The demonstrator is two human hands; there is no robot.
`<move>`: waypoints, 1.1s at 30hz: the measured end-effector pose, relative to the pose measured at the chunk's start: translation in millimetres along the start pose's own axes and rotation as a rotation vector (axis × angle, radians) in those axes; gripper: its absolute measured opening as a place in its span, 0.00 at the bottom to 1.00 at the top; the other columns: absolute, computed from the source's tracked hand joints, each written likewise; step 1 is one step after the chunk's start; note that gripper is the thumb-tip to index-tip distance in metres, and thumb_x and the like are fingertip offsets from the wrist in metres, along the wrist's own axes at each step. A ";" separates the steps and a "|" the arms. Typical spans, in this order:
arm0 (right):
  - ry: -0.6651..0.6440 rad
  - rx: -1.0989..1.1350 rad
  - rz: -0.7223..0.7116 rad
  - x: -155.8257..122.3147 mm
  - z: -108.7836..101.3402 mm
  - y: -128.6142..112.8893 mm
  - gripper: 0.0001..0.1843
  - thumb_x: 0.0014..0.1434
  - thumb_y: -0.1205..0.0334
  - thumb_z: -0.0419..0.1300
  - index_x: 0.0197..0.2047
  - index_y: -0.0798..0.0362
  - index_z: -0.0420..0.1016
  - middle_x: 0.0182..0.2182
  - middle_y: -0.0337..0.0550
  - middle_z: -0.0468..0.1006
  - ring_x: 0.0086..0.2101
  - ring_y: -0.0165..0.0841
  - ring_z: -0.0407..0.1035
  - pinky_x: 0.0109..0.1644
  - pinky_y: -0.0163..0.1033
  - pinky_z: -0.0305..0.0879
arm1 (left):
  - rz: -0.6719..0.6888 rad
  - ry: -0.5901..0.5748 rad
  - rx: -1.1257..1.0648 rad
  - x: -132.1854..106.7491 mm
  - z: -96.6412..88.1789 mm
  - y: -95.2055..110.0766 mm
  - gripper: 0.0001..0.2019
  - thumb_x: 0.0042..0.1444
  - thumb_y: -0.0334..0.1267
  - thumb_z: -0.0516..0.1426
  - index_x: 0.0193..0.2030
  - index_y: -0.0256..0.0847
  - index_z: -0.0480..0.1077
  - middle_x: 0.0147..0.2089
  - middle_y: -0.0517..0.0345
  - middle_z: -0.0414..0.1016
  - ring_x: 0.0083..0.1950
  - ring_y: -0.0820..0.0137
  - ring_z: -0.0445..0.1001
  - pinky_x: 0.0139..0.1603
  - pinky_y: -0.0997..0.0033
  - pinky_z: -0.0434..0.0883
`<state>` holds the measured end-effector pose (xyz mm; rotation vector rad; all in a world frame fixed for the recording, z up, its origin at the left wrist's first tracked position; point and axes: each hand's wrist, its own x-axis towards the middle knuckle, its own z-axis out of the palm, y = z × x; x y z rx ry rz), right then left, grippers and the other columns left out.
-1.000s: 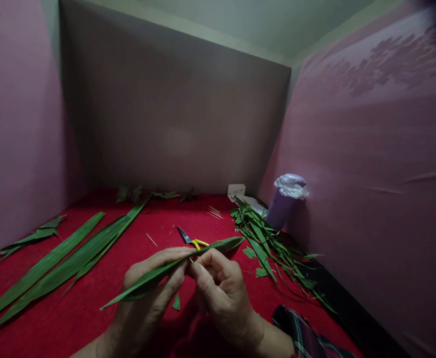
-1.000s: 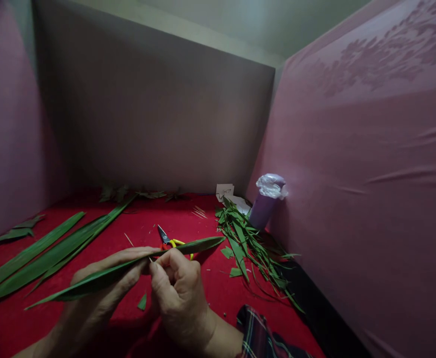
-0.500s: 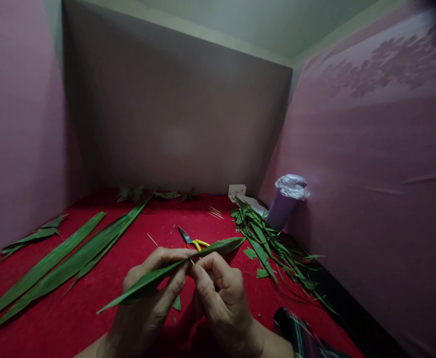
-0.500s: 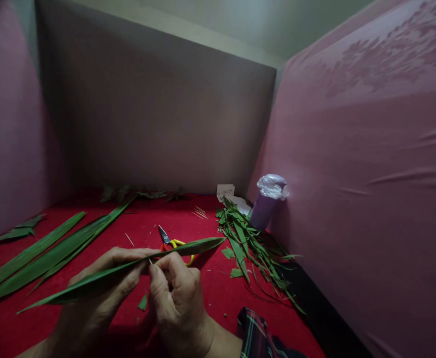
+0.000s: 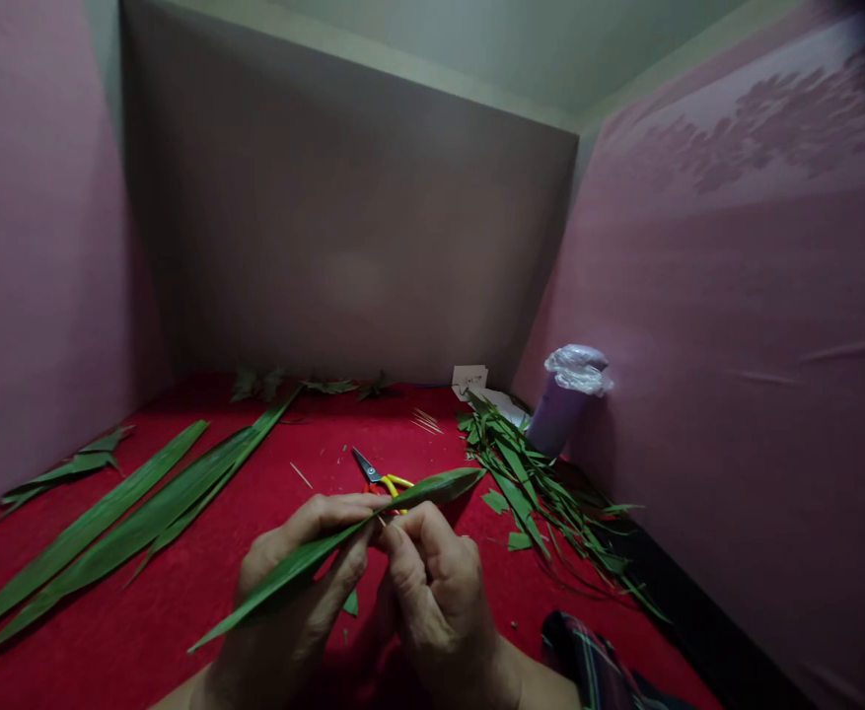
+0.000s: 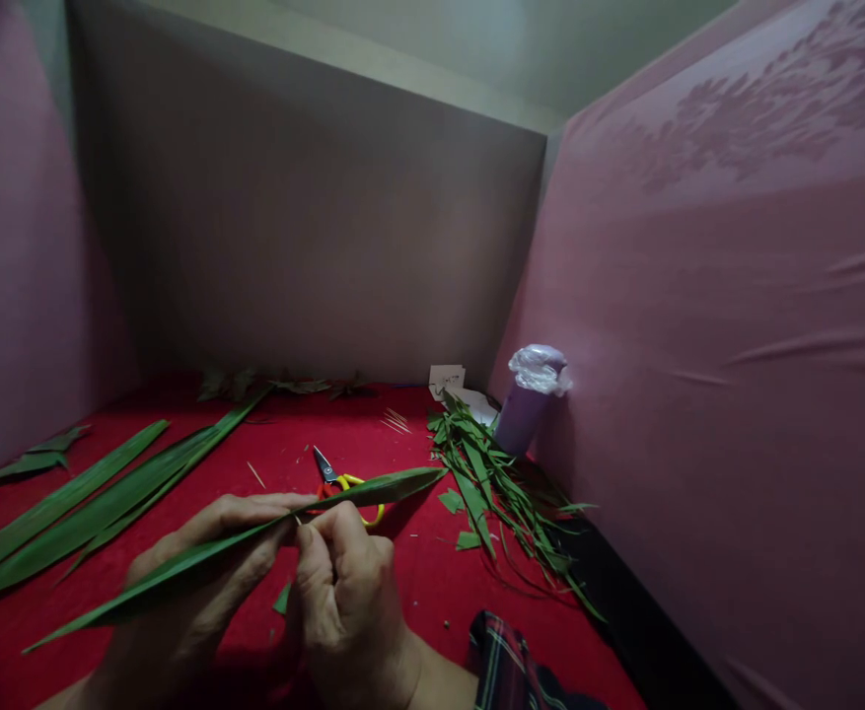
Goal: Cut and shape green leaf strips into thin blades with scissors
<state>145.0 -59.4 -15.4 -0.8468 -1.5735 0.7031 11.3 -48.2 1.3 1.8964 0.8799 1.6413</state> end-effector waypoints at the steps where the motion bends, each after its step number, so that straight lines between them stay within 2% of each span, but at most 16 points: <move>1: -0.018 0.045 0.041 -0.2 1.2 0.5 0.12 0.64 0.58 0.47 0.31 0.53 0.60 0.13 0.29 0.60 0.13 0.22 0.58 0.16 0.26 0.52 | 0.003 -0.006 -0.016 -0.6 0.4 -0.9 0.07 0.50 0.29 0.58 0.36 0.44 0.72 0.40 0.57 0.79 0.39 0.69 0.78 0.39 0.76 0.75; 4: -0.054 0.163 0.125 0.2 3.7 1.9 0.13 0.65 0.54 0.45 0.32 0.53 0.59 0.11 0.28 0.60 0.12 0.22 0.56 0.15 0.25 0.51 | 0.015 -0.023 -0.057 -2.6 1.6 -3.1 0.09 0.50 0.28 0.57 0.37 0.44 0.72 0.40 0.57 0.79 0.40 0.68 0.78 0.40 0.74 0.75; 9: -0.038 0.156 0.090 2.5 0.7 1.0 0.12 0.64 0.56 0.48 0.32 0.54 0.61 0.14 0.29 0.60 0.14 0.22 0.56 0.17 0.26 0.51 | 0.049 0.006 -0.040 -2.2 1.8 -1.4 0.10 0.49 0.27 0.58 0.37 0.45 0.73 0.39 0.59 0.80 0.40 0.69 0.78 0.40 0.76 0.74; 13: -0.022 0.073 -0.011 1.5 -2.9 1.5 0.08 0.62 0.61 0.50 0.32 0.54 0.61 0.16 0.30 0.59 0.16 0.22 0.55 0.19 0.28 0.50 | 0.042 0.055 -0.036 -1.1 1.6 0.2 0.10 0.48 0.27 0.58 0.36 0.45 0.73 0.38 0.59 0.80 0.40 0.69 0.78 0.40 0.76 0.74; 19: 0.017 -0.148 -0.146 -1.8 -4.5 4.4 0.03 0.59 0.68 0.50 0.34 0.54 0.63 0.16 0.29 0.57 0.15 0.22 0.54 0.19 0.29 0.47 | 0.017 0.033 -0.154 -4.9 1.1 -9.2 0.10 0.48 0.29 0.59 0.36 0.45 0.74 0.42 0.54 0.79 0.43 0.62 0.77 0.40 0.68 0.76; 24: 0.075 -0.242 -0.182 -2.0 -4.1 5.1 0.04 0.59 0.68 0.50 0.33 0.54 0.64 0.16 0.29 0.56 0.14 0.22 0.53 0.18 0.29 0.47 | 0.046 -0.011 -0.178 -6.5 -0.6 -14.1 0.11 0.49 0.28 0.58 0.38 0.47 0.75 0.44 0.54 0.78 0.43 0.62 0.77 0.41 0.67 0.75; 33: 0.155 -0.323 -0.221 2.7 -4.1 4.7 0.06 0.60 0.67 0.50 0.31 0.54 0.64 0.16 0.30 0.59 0.14 0.23 0.55 0.17 0.30 0.48 | 0.054 0.002 -0.187 -6.7 0.8 -2.6 0.13 0.51 0.27 0.56 0.39 0.49 0.75 0.44 0.57 0.78 0.45 0.63 0.76 0.43 0.67 0.74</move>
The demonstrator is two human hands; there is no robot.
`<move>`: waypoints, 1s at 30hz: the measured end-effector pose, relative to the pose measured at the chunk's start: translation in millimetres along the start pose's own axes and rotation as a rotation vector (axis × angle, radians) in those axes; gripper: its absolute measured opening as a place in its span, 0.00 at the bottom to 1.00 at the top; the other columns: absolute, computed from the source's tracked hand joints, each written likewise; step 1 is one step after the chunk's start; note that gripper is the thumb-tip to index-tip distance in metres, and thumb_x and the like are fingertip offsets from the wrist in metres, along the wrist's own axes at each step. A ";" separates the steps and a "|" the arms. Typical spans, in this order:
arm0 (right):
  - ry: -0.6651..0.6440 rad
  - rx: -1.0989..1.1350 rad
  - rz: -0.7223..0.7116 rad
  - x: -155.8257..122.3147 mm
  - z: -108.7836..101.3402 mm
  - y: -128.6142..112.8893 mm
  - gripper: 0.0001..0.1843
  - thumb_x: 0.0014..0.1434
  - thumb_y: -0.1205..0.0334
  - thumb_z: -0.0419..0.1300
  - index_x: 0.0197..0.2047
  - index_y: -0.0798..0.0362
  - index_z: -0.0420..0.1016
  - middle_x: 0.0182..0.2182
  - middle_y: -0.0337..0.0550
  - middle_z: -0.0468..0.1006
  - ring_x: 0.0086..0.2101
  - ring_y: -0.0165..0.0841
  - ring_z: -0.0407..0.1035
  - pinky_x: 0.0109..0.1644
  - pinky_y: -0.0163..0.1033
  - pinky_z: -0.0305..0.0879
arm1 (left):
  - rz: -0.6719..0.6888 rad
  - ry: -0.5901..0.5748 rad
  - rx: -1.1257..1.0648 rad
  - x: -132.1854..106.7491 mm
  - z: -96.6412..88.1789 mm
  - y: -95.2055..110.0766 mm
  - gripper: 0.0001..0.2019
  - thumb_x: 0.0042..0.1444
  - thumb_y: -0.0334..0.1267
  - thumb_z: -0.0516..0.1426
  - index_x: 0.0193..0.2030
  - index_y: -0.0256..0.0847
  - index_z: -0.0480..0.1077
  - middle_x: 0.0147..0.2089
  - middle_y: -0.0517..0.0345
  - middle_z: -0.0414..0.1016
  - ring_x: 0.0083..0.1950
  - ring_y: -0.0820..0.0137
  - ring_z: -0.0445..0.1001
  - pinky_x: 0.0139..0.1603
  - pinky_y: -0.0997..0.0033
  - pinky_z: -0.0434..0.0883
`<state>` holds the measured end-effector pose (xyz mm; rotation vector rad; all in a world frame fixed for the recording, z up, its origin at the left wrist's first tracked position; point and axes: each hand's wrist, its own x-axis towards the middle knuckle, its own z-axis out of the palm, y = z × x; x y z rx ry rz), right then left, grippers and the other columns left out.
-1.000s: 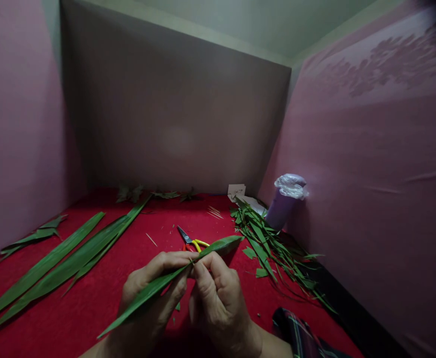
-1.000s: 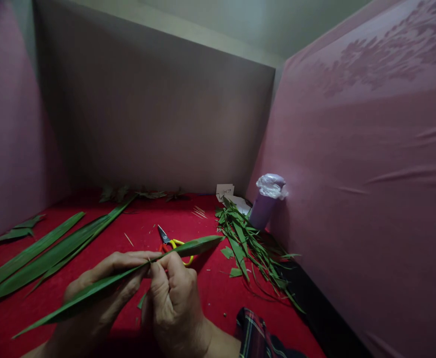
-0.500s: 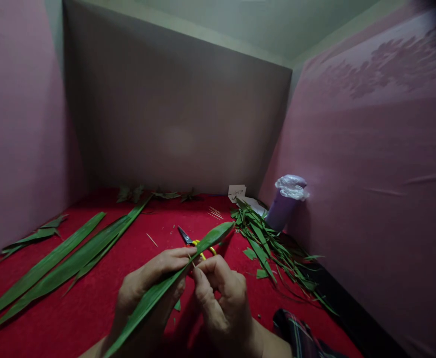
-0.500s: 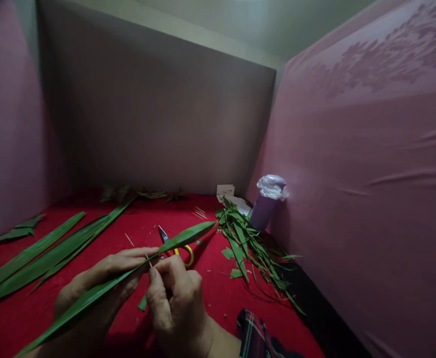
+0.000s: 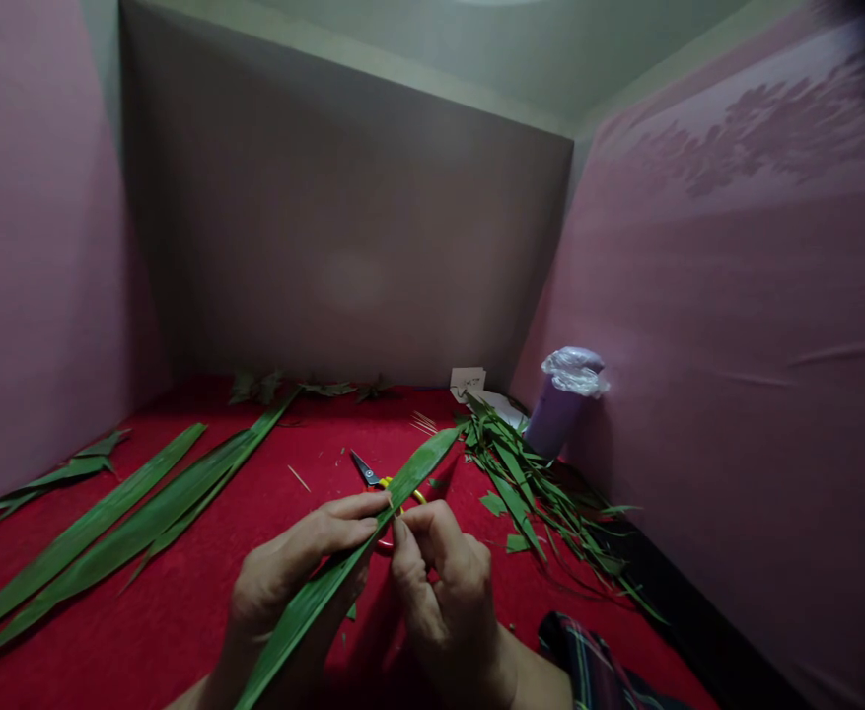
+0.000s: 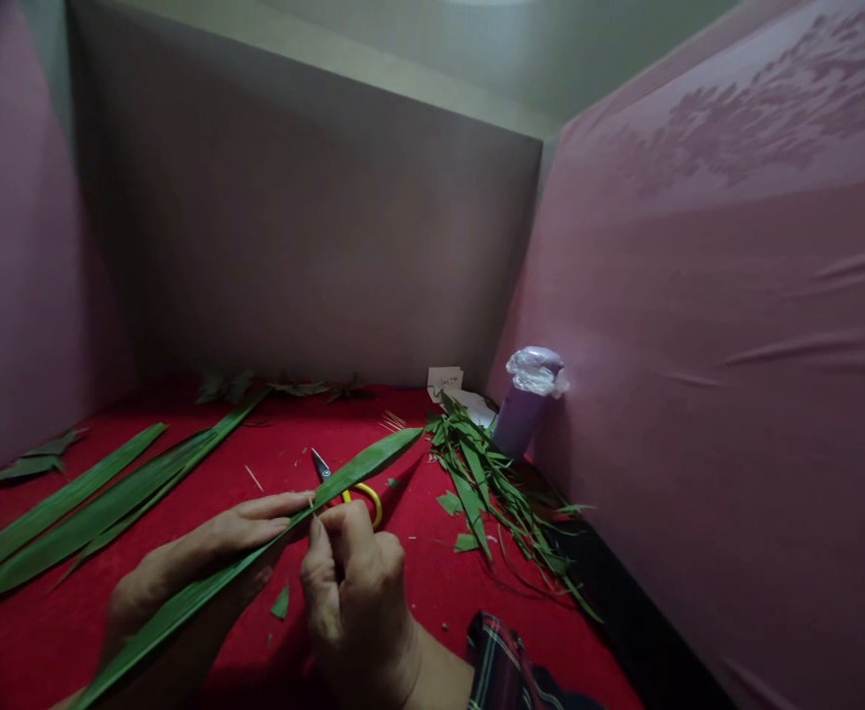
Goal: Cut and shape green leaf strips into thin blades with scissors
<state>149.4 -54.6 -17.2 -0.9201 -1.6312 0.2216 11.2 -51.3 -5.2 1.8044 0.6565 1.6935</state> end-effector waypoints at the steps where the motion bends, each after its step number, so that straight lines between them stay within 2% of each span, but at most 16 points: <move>1: 0.007 -0.008 -0.001 0.4 0.1 0.7 0.07 0.60 0.67 0.49 0.30 0.53 0.64 0.15 0.30 0.59 0.13 0.23 0.54 0.17 0.30 0.48 | 0.004 -0.003 0.011 0.0 0.0 -0.4 0.13 0.51 0.27 0.56 0.39 0.49 0.75 0.44 0.57 0.78 0.45 0.64 0.76 0.43 0.67 0.74; 7: 0.057 -0.012 0.057 1.1 1.1 9.6 0.07 0.61 0.64 0.49 0.33 0.53 0.64 0.18 0.34 0.67 0.16 0.25 0.62 0.21 0.29 0.59 | 0.067 -0.025 0.021 -1.6 -3.1 -10.1 0.16 0.50 0.24 0.57 0.41 0.49 0.73 0.46 0.57 0.78 0.45 0.64 0.76 0.42 0.69 0.73; 11: 0.054 0.011 0.045 1.2 0.6 13.0 0.06 0.62 0.64 0.49 0.35 0.54 0.65 0.21 0.36 0.71 0.18 0.26 0.65 0.23 0.29 0.62 | 0.075 -0.063 0.059 -2.0 -5.5 -11.0 0.15 0.51 0.25 0.55 0.41 0.48 0.72 0.47 0.56 0.76 0.46 0.64 0.75 0.41 0.69 0.73; 15: 0.024 0.058 0.039 1.1 -1.2 11.0 0.06 0.62 0.66 0.49 0.35 0.54 0.65 0.22 0.37 0.70 0.20 0.26 0.66 0.24 0.29 0.62 | 0.107 -0.032 0.177 2.5 -4.6 -4.8 0.17 0.51 0.25 0.55 0.46 0.47 0.70 0.45 0.55 0.76 0.47 0.65 0.74 0.43 0.69 0.72; 17: 0.010 0.069 0.029 0.2 -2.1 9.5 0.05 0.62 0.66 0.49 0.35 0.54 0.65 0.20 0.35 0.68 0.18 0.25 0.63 0.23 0.30 0.60 | 0.140 -0.029 0.242 6.0 -3.4 -3.3 0.18 0.50 0.26 0.55 0.47 0.46 0.69 0.42 0.55 0.76 0.43 0.66 0.74 0.41 0.69 0.71; 21: -0.055 0.053 -0.013 -2.6 -4.2 6.8 0.05 0.61 0.67 0.49 0.36 0.53 0.65 0.18 0.33 0.64 0.18 0.25 0.59 0.23 0.30 0.56 | 0.267 -0.011 0.311 11.6 -2.0 -6.7 0.14 0.49 0.26 0.57 0.42 0.45 0.70 0.42 0.55 0.77 0.45 0.64 0.71 0.49 0.62 0.66; 23: -0.088 0.042 -0.048 -3.3 -5.4 5.2 0.05 0.61 0.67 0.49 0.36 0.53 0.65 0.20 0.34 0.64 0.19 0.25 0.59 0.24 0.31 0.57 | 0.306 0.002 0.314 12.6 -2.7 -8.9 0.12 0.50 0.27 0.57 0.40 0.46 0.70 0.40 0.57 0.77 0.44 0.65 0.71 0.49 0.61 0.65; 27: -0.126 0.024 -0.094 -3.2 -6.7 2.3 0.06 0.61 0.68 0.48 0.36 0.54 0.65 0.22 0.35 0.64 0.20 0.25 0.59 0.26 0.31 0.58 | 0.233 -0.092 0.314 11.3 -6.2 -8.9 0.11 0.50 0.26 0.57 0.38 0.46 0.70 0.39 0.57 0.76 0.46 0.65 0.69 0.49 0.61 0.66; 30: -0.133 0.028 -0.095 -2.1 -6.6 1.1 0.06 0.61 0.69 0.48 0.36 0.54 0.65 0.21 0.35 0.63 0.20 0.26 0.58 0.25 0.31 0.57 | 0.191 -0.100 0.260 9.1 -6.3 -7.5 0.12 0.50 0.25 0.57 0.39 0.46 0.69 0.38 0.58 0.75 0.45 0.66 0.69 0.48 0.63 0.67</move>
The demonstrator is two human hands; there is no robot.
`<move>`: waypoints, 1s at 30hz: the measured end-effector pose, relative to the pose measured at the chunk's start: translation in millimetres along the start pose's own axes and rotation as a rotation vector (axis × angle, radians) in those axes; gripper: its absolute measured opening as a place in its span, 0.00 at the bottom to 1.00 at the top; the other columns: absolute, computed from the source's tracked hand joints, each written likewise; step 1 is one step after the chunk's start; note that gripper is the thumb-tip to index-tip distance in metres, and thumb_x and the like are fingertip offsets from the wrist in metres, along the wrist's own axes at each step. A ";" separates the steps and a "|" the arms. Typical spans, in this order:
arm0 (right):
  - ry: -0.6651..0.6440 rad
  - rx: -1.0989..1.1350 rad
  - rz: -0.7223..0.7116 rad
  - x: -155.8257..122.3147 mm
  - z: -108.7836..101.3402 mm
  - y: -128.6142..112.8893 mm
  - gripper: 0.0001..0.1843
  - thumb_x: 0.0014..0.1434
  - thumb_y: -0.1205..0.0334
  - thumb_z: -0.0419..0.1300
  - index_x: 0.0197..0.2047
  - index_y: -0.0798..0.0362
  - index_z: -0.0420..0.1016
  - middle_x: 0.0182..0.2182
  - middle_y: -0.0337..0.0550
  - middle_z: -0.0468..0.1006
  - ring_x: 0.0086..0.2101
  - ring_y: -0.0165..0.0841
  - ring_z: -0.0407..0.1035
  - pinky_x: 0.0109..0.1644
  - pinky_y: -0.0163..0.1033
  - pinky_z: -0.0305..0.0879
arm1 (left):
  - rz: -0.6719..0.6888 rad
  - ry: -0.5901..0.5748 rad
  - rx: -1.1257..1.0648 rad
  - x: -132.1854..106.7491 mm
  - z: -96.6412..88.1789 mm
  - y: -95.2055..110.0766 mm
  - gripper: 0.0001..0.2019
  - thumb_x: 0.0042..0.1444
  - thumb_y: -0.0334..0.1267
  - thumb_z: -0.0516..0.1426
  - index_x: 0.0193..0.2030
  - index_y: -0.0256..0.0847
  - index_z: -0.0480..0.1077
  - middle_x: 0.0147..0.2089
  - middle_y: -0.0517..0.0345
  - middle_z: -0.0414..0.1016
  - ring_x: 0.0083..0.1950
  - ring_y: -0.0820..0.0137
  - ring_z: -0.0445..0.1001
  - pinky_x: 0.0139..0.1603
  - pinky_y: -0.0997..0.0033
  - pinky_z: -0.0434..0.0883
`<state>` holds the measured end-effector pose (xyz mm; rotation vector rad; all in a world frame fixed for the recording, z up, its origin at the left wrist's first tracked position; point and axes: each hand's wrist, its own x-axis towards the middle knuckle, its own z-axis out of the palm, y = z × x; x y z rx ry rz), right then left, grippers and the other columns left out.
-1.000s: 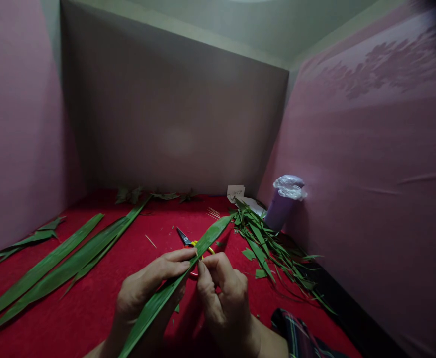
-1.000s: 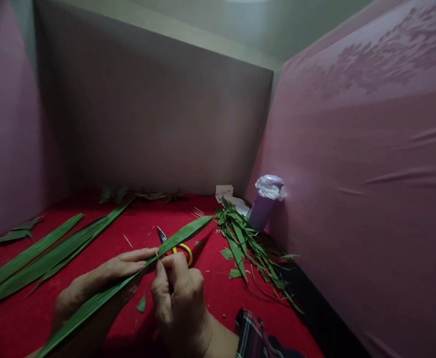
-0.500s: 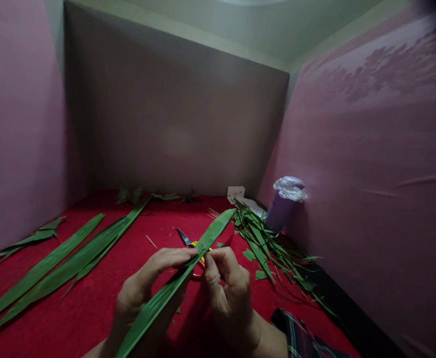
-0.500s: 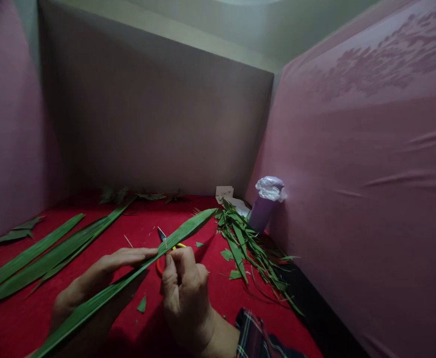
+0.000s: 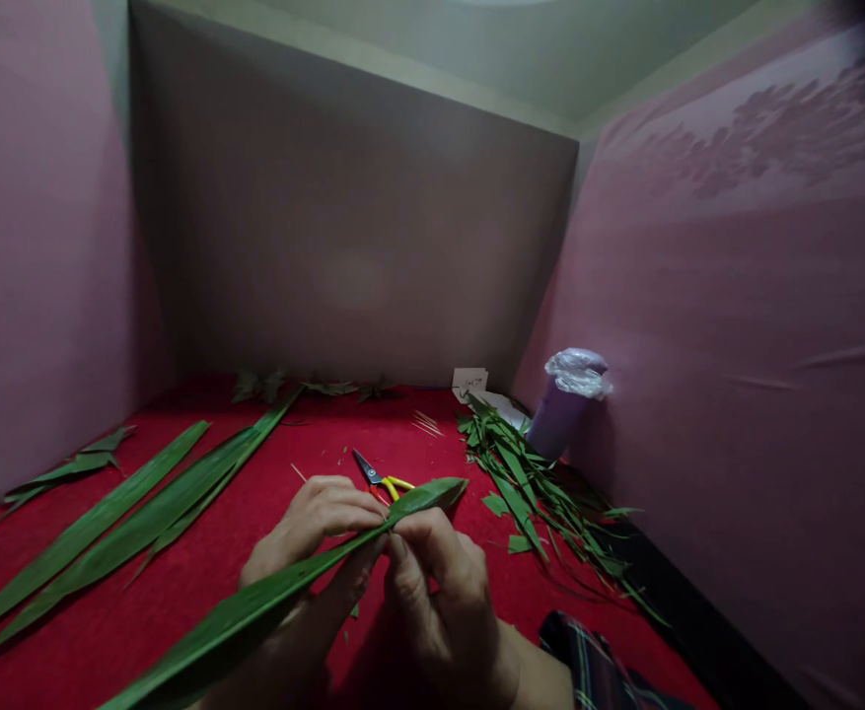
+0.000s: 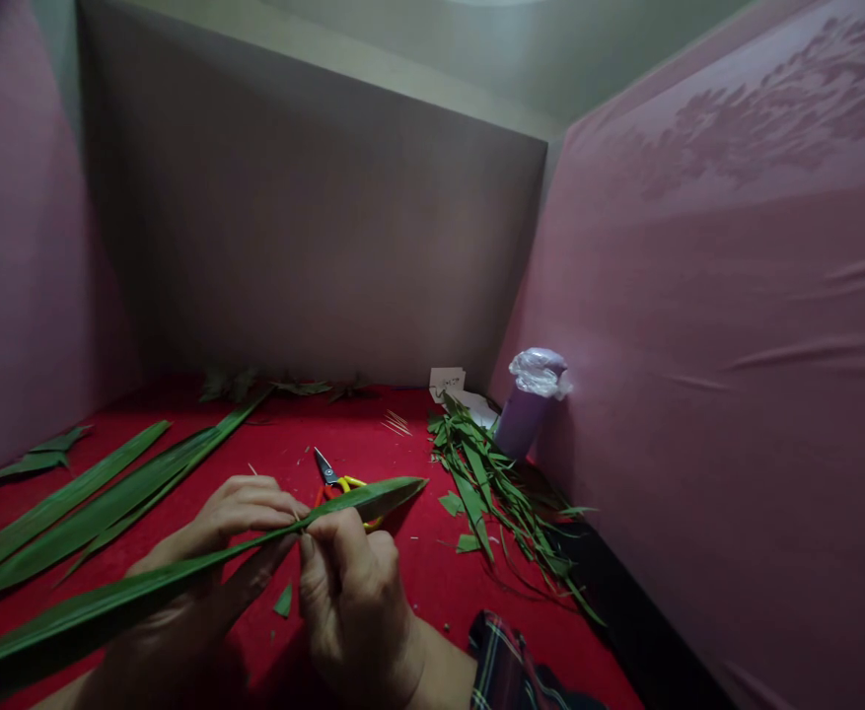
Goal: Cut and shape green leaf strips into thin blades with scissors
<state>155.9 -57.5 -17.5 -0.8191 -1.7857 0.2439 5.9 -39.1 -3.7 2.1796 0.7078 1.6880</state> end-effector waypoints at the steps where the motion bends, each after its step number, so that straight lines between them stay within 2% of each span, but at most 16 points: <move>1: 0.000 -0.002 0.001 0.4 0.0 -0.2 0.06 0.61 0.69 0.48 0.35 0.54 0.64 0.21 0.34 0.62 0.20 0.25 0.58 0.25 0.31 0.56 | -0.009 0.010 -0.017 -0.4 0.8 0.6 0.12 0.50 0.25 0.57 0.38 0.46 0.69 0.37 0.58 0.75 0.45 0.66 0.70 0.48 0.63 0.67; 5: -0.013 0.004 0.000 1.6 0.3 0.6 0.05 0.61 0.69 0.48 0.36 0.53 0.64 0.21 0.33 0.59 0.19 0.25 0.56 0.24 0.31 0.54 | -0.043 0.062 -0.049 -1.1 4.4 1.5 0.11 0.50 0.24 0.57 0.36 0.46 0.70 0.35 0.60 0.74 0.43 0.68 0.71 0.48 0.66 0.66; 10: 0.005 0.001 0.026 0.6 2.2 2.4 0.06 0.59 0.70 0.49 0.36 0.54 0.65 0.20 0.32 0.58 0.17 0.24 0.55 0.22 0.31 0.51 | -0.166 0.028 -0.141 -2.3 2.7 -1.0 0.11 0.50 0.26 0.57 0.37 0.47 0.70 0.39 0.60 0.74 0.43 0.69 0.72 0.44 0.70 0.70; 15: 0.051 0.005 0.045 -0.8 3.5 2.5 0.04 0.58 0.70 0.51 0.34 0.55 0.65 0.17 0.29 0.57 0.15 0.22 0.54 0.19 0.30 0.49 | -0.247 0.068 -0.166 -1.4 2.4 3.6 0.08 0.49 0.28 0.58 0.34 0.46 0.72 0.36 0.61 0.75 0.38 0.71 0.74 0.39 0.76 0.71; 22: 0.105 -0.028 0.051 0.9 4.8 2.0 0.04 0.58 0.70 0.52 0.32 0.54 0.65 0.16 0.28 0.56 0.14 0.21 0.52 0.18 0.29 0.47 | -0.325 0.103 -0.210 4.3 4.5 13.8 0.04 0.48 0.31 0.59 0.30 0.44 0.73 0.31 0.59 0.76 0.34 0.69 0.75 0.35 0.74 0.72; 30: 0.112 -0.083 0.049 0.0 5.2 4.8 0.06 0.57 0.71 0.51 0.30 0.53 0.62 0.16 0.27 0.52 0.14 0.21 0.50 0.18 0.29 0.46 | -0.325 0.111 -0.163 4.2 3.3 14.2 0.04 0.48 0.31 0.59 0.31 0.44 0.73 0.32 0.61 0.77 0.33 0.70 0.76 0.35 0.75 0.72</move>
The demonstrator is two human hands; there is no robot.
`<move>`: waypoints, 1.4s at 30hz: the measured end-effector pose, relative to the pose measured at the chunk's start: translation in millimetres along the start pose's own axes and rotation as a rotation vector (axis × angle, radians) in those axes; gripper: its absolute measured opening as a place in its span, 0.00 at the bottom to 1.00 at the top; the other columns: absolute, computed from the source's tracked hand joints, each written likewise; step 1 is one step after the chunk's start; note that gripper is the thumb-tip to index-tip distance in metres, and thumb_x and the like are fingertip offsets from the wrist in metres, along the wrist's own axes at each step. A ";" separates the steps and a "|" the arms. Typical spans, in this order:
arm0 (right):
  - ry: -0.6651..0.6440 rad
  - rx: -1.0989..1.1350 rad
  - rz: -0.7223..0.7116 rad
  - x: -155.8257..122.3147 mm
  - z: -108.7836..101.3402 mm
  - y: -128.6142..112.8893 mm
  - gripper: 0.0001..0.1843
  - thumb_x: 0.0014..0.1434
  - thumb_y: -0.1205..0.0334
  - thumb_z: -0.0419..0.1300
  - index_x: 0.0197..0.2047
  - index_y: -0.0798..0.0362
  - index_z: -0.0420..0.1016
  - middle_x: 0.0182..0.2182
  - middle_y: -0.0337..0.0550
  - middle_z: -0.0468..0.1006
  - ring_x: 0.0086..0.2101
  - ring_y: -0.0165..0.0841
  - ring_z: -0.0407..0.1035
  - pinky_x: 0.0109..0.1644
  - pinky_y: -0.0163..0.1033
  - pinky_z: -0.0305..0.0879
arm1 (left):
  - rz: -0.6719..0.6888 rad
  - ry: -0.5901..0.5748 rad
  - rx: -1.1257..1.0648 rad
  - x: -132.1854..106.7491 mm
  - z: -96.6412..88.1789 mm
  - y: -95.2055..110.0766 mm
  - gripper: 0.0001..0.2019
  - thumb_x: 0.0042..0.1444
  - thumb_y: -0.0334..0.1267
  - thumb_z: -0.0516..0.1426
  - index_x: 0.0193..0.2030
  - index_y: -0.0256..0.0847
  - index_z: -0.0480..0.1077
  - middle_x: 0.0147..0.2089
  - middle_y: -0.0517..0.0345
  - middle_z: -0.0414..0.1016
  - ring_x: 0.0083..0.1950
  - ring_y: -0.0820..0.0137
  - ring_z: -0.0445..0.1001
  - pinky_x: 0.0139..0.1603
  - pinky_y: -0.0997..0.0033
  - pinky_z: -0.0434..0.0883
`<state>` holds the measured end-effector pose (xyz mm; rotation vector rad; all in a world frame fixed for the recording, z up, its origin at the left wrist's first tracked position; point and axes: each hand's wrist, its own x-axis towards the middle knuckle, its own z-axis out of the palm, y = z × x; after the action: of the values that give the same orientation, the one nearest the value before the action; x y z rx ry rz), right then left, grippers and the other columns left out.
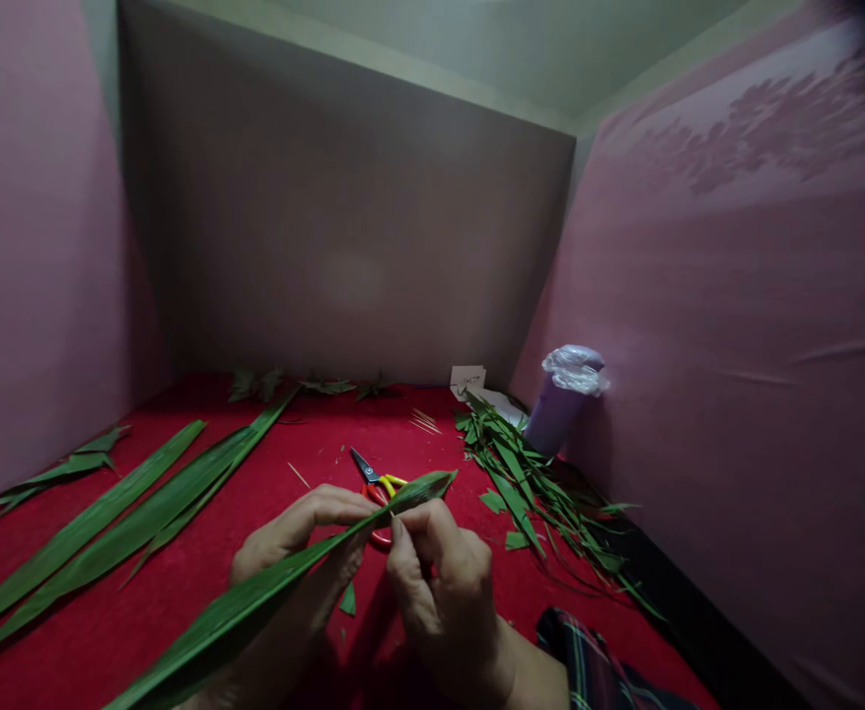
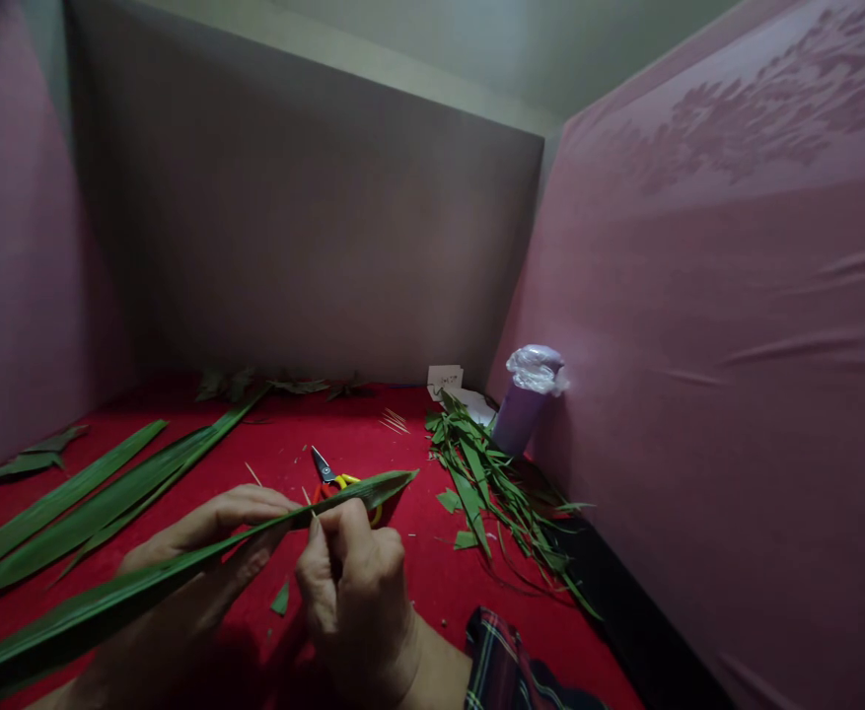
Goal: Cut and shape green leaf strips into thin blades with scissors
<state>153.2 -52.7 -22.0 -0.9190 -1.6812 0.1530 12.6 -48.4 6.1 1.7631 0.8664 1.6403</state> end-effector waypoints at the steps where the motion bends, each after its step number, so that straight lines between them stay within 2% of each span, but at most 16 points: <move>1: 0.004 -0.007 0.016 0.7 0.5 1.0 0.06 0.58 0.70 0.50 0.29 0.53 0.62 0.16 0.27 0.52 0.14 0.21 0.50 0.18 0.30 0.45 | -0.001 -0.004 0.020 -0.2 -0.4 0.6 0.03 0.48 0.32 0.59 0.30 0.44 0.72 0.32 0.61 0.77 0.33 0.70 0.76 0.35 0.75 0.72; 7: 0.002 -0.027 0.061 3.1 2.5 5.0 0.06 0.59 0.68 0.50 0.30 0.53 0.62 0.16 0.29 0.54 0.14 0.22 0.50 0.18 0.30 0.45 | 0.024 0.007 0.042 0.8 -2.0 1.7 0.04 0.48 0.32 0.60 0.30 0.45 0.72 0.32 0.62 0.77 0.35 0.71 0.75 0.36 0.77 0.71; 12: -0.027 0.006 0.031 2.9 -0.7 1.4 0.06 0.59 0.69 0.49 0.32 0.54 0.64 0.17 0.31 0.60 0.15 0.23 0.55 0.20 0.30 0.50 | -0.053 0.032 0.002 1.8 1.6 0.3 0.05 0.47 0.33 0.60 0.32 0.45 0.73 0.34 0.60 0.77 0.37 0.68 0.75 0.37 0.74 0.71; 18: -0.087 0.029 -0.025 4.0 -2.3 -0.7 0.06 0.59 0.69 0.48 0.33 0.55 0.66 0.17 0.31 0.59 0.15 0.24 0.54 0.20 0.30 0.50 | -0.085 -0.110 -0.025 -0.5 -1.1 -10.9 0.03 0.51 0.34 0.58 0.34 0.44 0.71 0.38 0.58 0.76 0.42 0.67 0.74 0.43 0.70 0.70; 22: -0.107 0.019 0.001 2.1 -0.7 0.7 0.05 0.58 0.70 0.49 0.36 0.54 0.65 0.17 0.31 0.60 0.16 0.24 0.55 0.20 0.30 0.50 | -0.211 -0.099 0.039 -0.6 -1.7 -11.4 0.04 0.51 0.39 0.57 0.33 0.43 0.72 0.35 0.58 0.77 0.40 0.67 0.74 0.43 0.70 0.70; 25: -0.094 -0.018 -0.005 0.7 -0.8 0.8 0.04 0.57 0.70 0.51 0.32 0.53 0.64 0.16 0.30 0.58 0.14 0.23 0.54 0.19 0.30 0.49 | -0.307 -0.031 0.074 0.8 1.7 -6.3 0.07 0.49 0.42 0.59 0.31 0.42 0.72 0.32 0.58 0.77 0.37 0.67 0.74 0.40 0.69 0.70; 31: -0.062 -0.056 -0.023 0.6 -1.4 0.5 0.05 0.56 0.70 0.51 0.29 0.53 0.64 0.16 0.31 0.60 0.15 0.23 0.55 0.20 0.30 0.51 | -0.367 0.083 -0.035 7.5 5.8 -4.9 0.06 0.44 0.40 0.61 0.26 0.41 0.71 0.27 0.60 0.75 0.32 0.67 0.75 0.35 0.71 0.72; 35: 0.008 -0.085 -0.061 2.8 -2.7 -1.2 0.05 0.55 0.71 0.53 0.29 0.54 0.66 0.16 0.31 0.61 0.15 0.23 0.55 0.20 0.30 0.51 | -0.360 0.062 -0.039 9.8 3.8 -8.2 0.07 0.45 0.41 0.60 0.27 0.40 0.72 0.26 0.61 0.75 0.32 0.68 0.74 0.36 0.72 0.70; 39: 0.097 -0.074 -0.120 3.8 -4.9 -2.5 0.04 0.55 0.72 0.55 0.31 0.53 0.68 0.20 0.34 0.67 0.19 0.24 0.60 0.24 0.30 0.56 | -0.383 0.013 -0.075 8.7 2.6 -7.9 0.07 0.46 0.41 0.60 0.27 0.40 0.73 0.27 0.60 0.75 0.32 0.68 0.74 0.36 0.72 0.70; 42: 0.086 -0.053 -0.137 4.3 -6.1 -3.2 0.05 0.55 0.73 0.55 0.33 0.53 0.67 0.23 0.37 0.70 0.22 0.26 0.63 0.26 0.32 0.59 | -0.406 0.011 -0.119 8.5 2.8 -8.1 0.06 0.47 0.40 0.59 0.28 0.40 0.73 0.28 0.60 0.76 0.34 0.68 0.74 0.38 0.71 0.70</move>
<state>156.8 -54.3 -15.0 -0.8347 -1.6684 -0.0236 15.2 -36.7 4.8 1.3892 1.0308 1.4026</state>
